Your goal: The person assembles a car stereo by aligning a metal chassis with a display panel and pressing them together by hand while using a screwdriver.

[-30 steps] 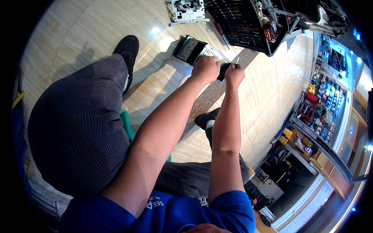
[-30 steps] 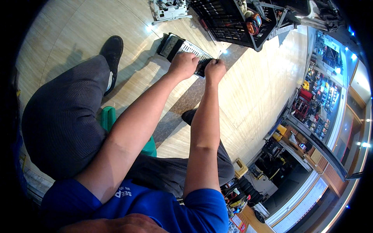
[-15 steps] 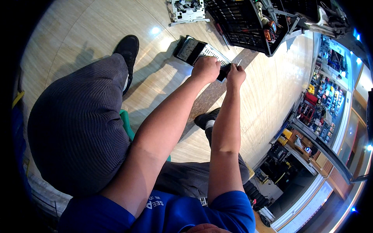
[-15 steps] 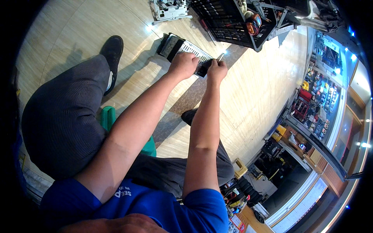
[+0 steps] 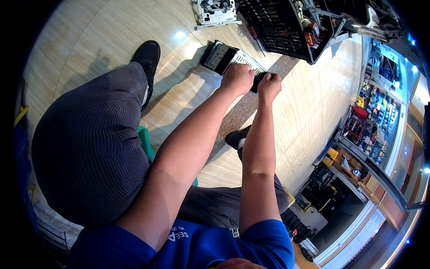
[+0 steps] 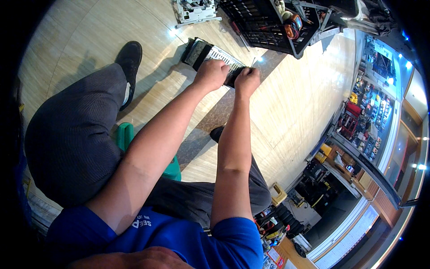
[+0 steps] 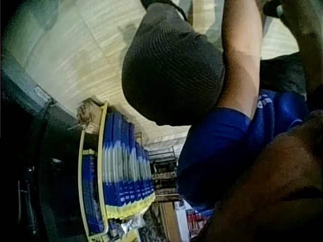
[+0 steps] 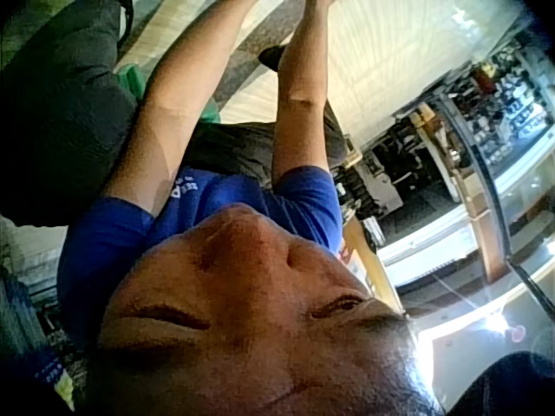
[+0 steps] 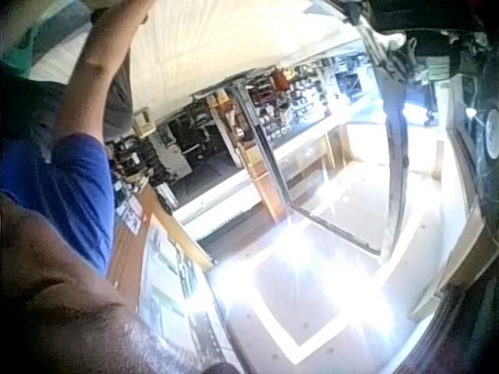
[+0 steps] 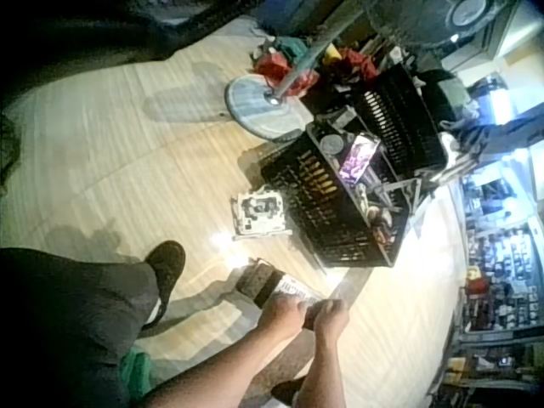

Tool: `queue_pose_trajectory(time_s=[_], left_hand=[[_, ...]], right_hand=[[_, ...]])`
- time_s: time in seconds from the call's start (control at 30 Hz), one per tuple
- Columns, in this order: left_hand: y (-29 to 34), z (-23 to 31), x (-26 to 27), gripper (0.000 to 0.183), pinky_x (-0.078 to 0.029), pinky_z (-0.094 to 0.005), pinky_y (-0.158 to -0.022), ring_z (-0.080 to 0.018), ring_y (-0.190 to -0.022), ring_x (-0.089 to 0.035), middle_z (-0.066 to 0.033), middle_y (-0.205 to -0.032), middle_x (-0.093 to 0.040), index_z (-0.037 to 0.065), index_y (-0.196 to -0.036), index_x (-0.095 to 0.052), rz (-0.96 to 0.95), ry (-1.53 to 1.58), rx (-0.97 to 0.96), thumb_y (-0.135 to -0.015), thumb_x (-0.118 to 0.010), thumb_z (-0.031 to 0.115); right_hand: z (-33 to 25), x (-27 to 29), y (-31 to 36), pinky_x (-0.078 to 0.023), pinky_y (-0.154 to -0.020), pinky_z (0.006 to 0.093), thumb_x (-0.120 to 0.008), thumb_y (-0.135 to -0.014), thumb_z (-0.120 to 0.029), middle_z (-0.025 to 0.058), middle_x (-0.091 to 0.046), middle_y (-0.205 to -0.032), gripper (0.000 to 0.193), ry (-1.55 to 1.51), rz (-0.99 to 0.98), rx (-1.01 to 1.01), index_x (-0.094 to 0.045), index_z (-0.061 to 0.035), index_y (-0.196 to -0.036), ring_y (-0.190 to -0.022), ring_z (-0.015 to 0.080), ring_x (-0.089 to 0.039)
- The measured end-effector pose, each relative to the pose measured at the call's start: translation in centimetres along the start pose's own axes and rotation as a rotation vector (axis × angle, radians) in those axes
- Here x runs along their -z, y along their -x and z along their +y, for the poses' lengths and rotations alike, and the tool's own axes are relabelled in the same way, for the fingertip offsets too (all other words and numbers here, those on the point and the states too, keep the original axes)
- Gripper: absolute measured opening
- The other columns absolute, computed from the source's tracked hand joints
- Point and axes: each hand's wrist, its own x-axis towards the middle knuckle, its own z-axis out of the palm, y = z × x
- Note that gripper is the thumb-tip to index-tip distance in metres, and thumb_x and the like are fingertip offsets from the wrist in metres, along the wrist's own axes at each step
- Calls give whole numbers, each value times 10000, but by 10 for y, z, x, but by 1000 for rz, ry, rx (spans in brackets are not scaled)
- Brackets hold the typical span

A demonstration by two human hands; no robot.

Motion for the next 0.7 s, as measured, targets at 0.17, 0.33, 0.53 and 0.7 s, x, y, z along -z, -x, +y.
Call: queue_pose_trajectory(time_s=[0.17, 0.33, 0.53, 0.7], left_hand=[[0, 0, 0, 347, -500, -483, -760, -408, -809, -635, -240, -806, -645, 8, -749, -656, -6, -12, 11, -896, -538, 299], [0, 0, -1, 345, -501, -480, -756, -406, -808, -636, -239, -810, -645, 7, -752, -658, -19, -13, 24, -897, -540, 297], [0, 0, 0, 343, -502, -481, -756, -406, -807, -637, -240, -812, -645, 3, -757, -657, -16, -1, 22, -895, -541, 294], [0, 0, 0, 341, -502, -481, -755, -406, -805, -638, -237, -811, -647, 7, -761, -659, -24, -14, 33, -896, -543, 298]], right_hand=[[-2, -1, 0, -487, -704, 490, -575, -846, -171, 267, -637, -754, 225, 56, -26, -4, -611, 38, -770, -721, 436, -625], [3, -2, -1, -500, -712, 460, -569, -864, -192, 249, -656, -779, 240, 59, -12, -5, -631, 36, -824, -749, 417, -641], [-3, -1, 1, -488, -704, 487, -561, -844, -153, 271, -637, -759, 215, 4, 12, 17, -618, 42, -773, -730, 438, -627], [-4, -2, -1, -487, -697, 488, -562, -842, -159, 268, -636, -749, 222, 53, 13, 11, -620, 40, -764, -719, 437, -626]])
